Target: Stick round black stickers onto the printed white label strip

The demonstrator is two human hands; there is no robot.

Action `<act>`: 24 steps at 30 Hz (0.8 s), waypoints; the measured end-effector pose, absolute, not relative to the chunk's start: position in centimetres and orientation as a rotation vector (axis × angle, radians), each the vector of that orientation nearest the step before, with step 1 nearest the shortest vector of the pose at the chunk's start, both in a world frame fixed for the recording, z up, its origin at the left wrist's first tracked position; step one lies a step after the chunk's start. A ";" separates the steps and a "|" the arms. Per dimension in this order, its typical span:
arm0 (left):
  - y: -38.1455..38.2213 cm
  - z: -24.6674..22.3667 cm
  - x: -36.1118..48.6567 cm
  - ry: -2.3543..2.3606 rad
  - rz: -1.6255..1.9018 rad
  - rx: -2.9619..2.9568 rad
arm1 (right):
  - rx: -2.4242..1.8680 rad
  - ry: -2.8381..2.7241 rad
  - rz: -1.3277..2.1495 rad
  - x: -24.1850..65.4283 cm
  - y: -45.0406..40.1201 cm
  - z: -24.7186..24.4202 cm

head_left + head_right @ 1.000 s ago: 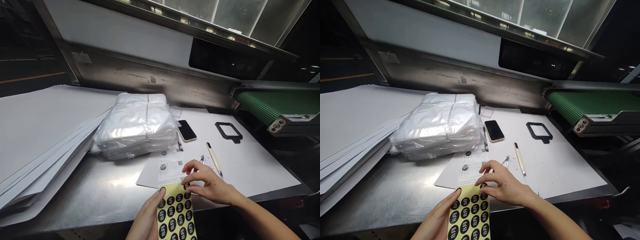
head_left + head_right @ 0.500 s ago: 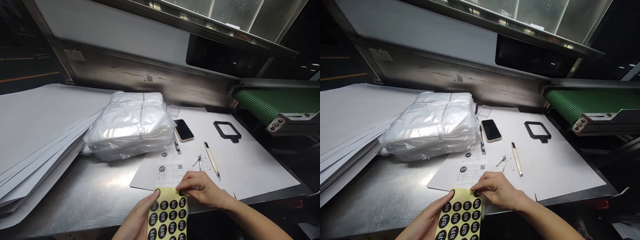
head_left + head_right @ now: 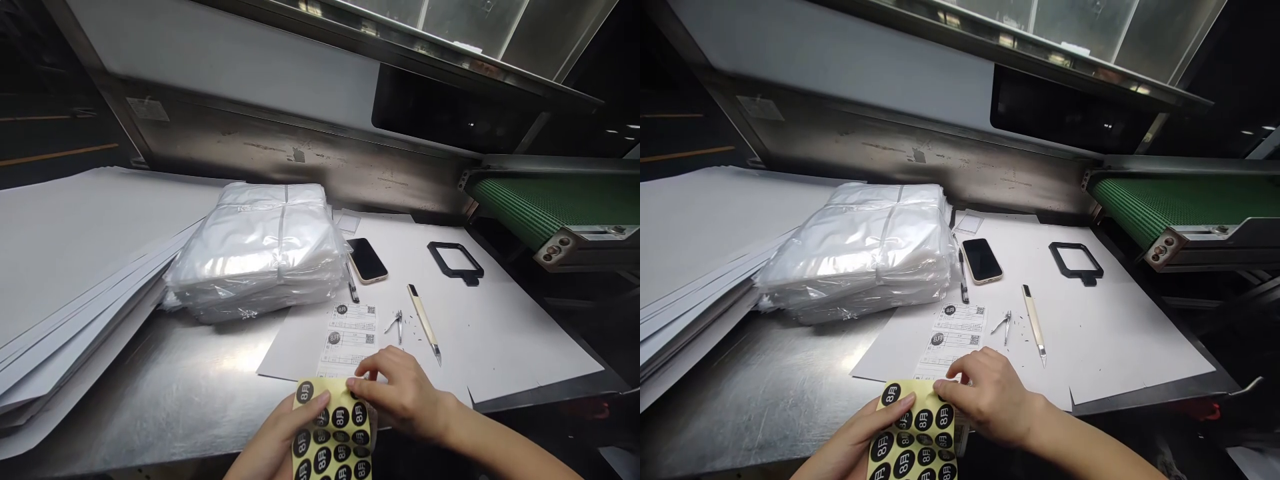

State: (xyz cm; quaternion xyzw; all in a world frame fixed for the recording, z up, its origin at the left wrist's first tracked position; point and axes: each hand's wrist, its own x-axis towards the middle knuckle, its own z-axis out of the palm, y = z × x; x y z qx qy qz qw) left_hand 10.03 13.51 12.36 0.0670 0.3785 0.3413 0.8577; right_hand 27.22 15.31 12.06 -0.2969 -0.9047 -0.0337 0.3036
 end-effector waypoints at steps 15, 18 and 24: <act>13.4 13.0 10.5 0.864 0.711 0.192 | -0.894 -2.307 0.484 27.4 15.4 13.3; 13.4 12.9 10.5 0.853 0.693 0.180 | -0.858 -2.332 0.598 27.4 15.6 13.2; 13.5 12.5 10.5 0.883 0.693 0.179 | -0.795 -2.373 0.542 27.4 16.1 12.6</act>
